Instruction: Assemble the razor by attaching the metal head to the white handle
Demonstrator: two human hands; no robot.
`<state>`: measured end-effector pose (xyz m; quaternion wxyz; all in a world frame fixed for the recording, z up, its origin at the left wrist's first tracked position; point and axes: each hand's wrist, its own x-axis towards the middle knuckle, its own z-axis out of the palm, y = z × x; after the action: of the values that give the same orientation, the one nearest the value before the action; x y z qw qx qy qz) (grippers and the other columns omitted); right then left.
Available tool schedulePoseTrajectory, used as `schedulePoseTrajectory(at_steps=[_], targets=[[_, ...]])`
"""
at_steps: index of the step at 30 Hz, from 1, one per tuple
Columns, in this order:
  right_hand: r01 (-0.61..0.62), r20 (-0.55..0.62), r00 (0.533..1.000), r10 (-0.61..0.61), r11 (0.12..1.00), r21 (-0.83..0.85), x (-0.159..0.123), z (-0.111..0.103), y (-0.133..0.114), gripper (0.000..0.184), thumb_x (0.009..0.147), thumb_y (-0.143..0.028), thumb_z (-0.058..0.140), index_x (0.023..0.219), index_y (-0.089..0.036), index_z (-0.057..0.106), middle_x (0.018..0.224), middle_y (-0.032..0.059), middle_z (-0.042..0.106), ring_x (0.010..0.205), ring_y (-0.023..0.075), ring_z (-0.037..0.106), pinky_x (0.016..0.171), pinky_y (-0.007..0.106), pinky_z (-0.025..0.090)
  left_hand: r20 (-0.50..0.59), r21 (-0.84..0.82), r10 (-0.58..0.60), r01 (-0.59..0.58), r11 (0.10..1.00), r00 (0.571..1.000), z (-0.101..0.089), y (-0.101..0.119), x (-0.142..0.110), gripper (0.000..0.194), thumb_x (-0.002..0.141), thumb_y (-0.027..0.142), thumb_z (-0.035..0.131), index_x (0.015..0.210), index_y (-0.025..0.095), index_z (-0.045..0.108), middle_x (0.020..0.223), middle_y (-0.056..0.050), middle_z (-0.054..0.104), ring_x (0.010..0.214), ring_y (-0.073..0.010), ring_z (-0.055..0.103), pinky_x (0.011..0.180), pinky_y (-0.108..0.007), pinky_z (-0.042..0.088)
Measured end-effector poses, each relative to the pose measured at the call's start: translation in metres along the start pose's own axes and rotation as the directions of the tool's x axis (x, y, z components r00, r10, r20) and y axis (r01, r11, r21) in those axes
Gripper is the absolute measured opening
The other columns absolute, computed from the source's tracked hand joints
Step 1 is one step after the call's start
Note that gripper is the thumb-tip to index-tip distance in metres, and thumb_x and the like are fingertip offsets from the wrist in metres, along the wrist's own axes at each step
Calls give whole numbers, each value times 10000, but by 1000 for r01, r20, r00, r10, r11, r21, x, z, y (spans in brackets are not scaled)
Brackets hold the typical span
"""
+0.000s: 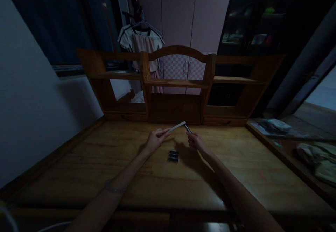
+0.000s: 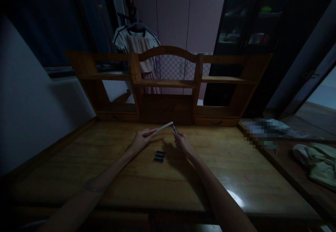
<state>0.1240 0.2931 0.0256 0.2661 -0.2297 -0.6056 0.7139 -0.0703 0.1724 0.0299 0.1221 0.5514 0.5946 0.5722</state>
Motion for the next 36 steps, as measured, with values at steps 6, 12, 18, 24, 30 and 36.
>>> schedulePoseTrajectory(at_steps=[6,12,18,24,30,36], targets=[[-27,22,999,27,1000,3,0,1,-1,392,746,-487,615,652,-212,351,454,-101,278,326,57,198,275,166,136,5,8,-18,18,1000,1000,0,1,0,403,775,411,609,1096,170,648,870,-55,634,800,-153,572,708,-244,426],[-4,-1,1000,4,999,47,4,-4,-2,409,745,-472,619,621,-215,326,441,-103,255,319,54,184,279,173,121,-4,17,-7,7,1000,1000,0,1,1,390,780,397,607,1092,168,652,877,-60,645,805,-154,582,713,-245,431],[10,20,1000,-11,997,71,6,-6,0,422,758,-477,612,613,-217,314,439,-104,237,323,56,174,280,176,122,-1,34,-11,11,999,1000,0,1,0,389,794,390,597,1099,155,648,937,-75,654,867,-170,582,781,-268,432],[-24,34,999,24,1000,5,4,-2,3,426,762,-517,594,626,-218,322,443,-99,263,325,62,187,270,177,133,6,38,-1,1,999,1000,-1,-1,0,379,797,392,594,1101,171,647,931,-64,652,848,-164,588,756,-254,435],[-57,58,997,55,998,27,3,2,5,416,754,-508,608,635,-215,337,446,-102,258,324,60,184,273,175,130,35,76,-7,4,997,999,-1,4,0,392,805,406,578,1106,165,647,815,-42,622,745,-141,565,655,-231,431],[-14,21,1000,12,995,100,4,-2,-2,439,753,-496,610,613,-218,301,427,-107,231,320,56,159,290,179,103,11,37,-23,23,999,1000,-1,6,1,417,793,411,586,1118,154,638,886,-66,638,788,-159,581,690,-245,446]])
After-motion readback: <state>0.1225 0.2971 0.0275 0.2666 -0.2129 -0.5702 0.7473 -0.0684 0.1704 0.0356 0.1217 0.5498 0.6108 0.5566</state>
